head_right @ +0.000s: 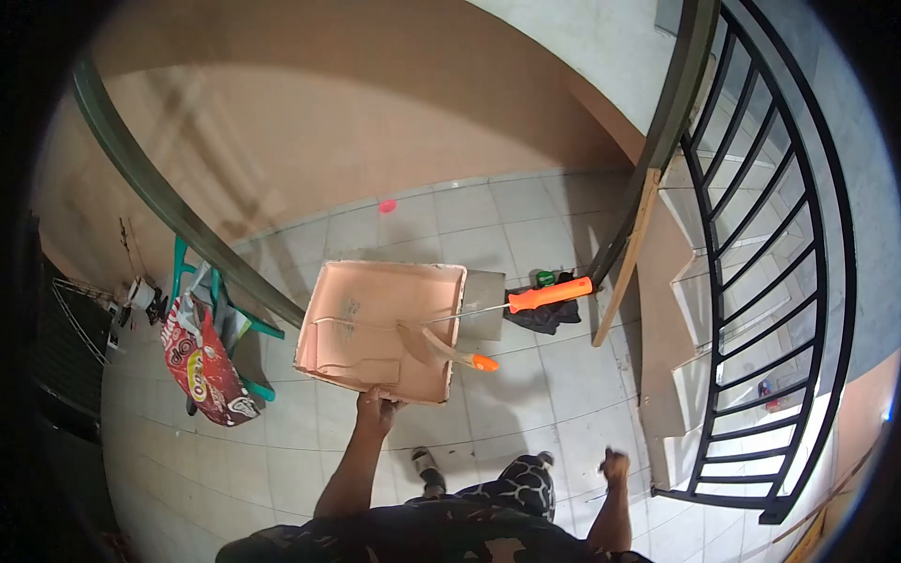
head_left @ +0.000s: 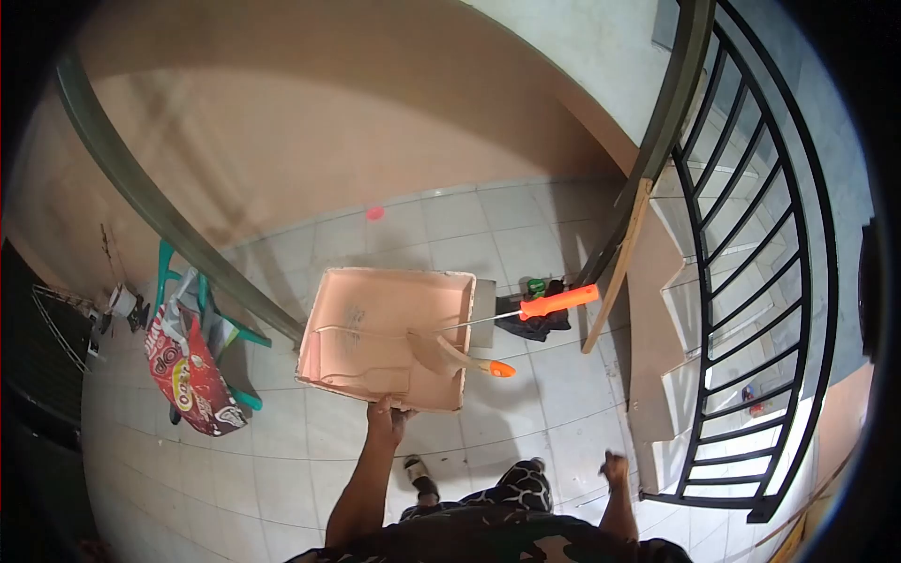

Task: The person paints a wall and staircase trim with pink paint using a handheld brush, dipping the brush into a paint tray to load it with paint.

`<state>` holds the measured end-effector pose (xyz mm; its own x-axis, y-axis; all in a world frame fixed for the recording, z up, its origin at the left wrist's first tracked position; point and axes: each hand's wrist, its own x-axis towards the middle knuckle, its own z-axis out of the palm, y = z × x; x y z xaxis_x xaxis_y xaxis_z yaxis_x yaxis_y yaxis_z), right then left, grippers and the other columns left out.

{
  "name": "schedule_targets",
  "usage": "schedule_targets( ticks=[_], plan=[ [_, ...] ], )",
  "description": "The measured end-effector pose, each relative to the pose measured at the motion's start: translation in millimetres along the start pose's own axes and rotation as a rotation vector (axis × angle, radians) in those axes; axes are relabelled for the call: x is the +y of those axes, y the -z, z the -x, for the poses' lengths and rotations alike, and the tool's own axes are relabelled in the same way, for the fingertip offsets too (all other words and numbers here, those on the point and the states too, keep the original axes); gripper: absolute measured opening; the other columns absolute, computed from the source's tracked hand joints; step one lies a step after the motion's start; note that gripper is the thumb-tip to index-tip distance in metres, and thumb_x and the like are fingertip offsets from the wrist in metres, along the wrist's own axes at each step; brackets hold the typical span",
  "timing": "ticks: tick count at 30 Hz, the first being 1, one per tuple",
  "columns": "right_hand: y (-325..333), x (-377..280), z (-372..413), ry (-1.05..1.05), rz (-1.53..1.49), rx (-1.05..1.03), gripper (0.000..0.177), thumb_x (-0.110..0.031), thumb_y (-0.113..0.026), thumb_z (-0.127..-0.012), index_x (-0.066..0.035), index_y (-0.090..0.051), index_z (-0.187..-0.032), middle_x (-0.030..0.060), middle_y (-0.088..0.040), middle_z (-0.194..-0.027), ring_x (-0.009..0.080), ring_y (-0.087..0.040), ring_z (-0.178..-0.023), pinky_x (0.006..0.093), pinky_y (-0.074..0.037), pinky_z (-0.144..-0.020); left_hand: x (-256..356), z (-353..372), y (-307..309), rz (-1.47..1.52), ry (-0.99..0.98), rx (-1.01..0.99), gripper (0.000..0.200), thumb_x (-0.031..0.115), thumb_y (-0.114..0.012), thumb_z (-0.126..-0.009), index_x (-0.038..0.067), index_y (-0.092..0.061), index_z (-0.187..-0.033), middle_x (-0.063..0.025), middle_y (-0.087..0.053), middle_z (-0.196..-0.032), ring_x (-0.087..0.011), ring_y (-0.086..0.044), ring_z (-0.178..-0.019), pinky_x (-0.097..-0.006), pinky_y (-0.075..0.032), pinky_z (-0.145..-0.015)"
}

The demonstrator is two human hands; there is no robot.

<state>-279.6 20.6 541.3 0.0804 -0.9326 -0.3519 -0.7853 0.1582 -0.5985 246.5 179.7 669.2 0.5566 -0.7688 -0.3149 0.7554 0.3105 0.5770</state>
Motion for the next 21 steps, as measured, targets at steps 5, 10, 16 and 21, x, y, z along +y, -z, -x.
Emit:
schedule_targets(
  ticks=[5,10,16,21],
  plan=[
    [-46,-181,8,0.172,-0.133,-0.007,0.026,-0.02,-0.057,-0.08,0.004,-0.054,-0.071,0.0138,-0.06,-0.061,0.0176,-0.058,-0.052,0.0313,-0.048,-0.049,66,23,23,-0.074,-0.076,0.154,0.048,0.013,-0.06,-0.068,0.009,-0.047,-0.114,-0.0091,-0.053,-0.107,-0.029,-0.053,-0.1,-0.0518,-0.045,-0.083],
    [-87,-314,30,0.515,-0.031,-0.136,0.013,-0.01,-0.055,-0.078,0.002,-0.055,-0.074,0.0107,-0.061,-0.063,0.0155,-0.06,-0.058,0.0286,-0.049,-0.055,102,30,53,-0.072,-0.102,0.196,0.048,0.009,-0.058,-0.066,0.008,-0.047,-0.113,-0.0093,-0.055,-0.104,-0.0289,-0.055,-0.095,-0.0544,-0.045,-0.083],
    [-94,-430,57,0.765,-0.027,0.011,0.017,-0.012,-0.063,-0.076,-0.001,-0.054,-0.067,0.0103,-0.055,-0.055,0.0184,-0.051,-0.047,0.0308,-0.041,-0.048,133,33,93,-0.008,-0.094,0.148,0.053,0.008,-0.057,-0.067,0.013,-0.041,-0.118,-0.0095,-0.053,-0.106,-0.029,-0.055,-0.095,-0.0565,-0.046,-0.079],
    [12,-550,104,1.021,-0.272,0.343,0.008,-0.009,-0.056,-0.078,-0.003,-0.057,-0.084,0.0056,-0.055,-0.076,0.0175,-0.054,-0.066,0.0313,-0.045,-0.061,161,41,102,-0.016,-0.134,0.172,0.06,0.006,-0.055,-0.069,0.016,-0.032,-0.124,-0.009,-0.048,-0.112,-0.0304,-0.054,-0.097,-0.0584,-0.046,-0.077]
  ],
)
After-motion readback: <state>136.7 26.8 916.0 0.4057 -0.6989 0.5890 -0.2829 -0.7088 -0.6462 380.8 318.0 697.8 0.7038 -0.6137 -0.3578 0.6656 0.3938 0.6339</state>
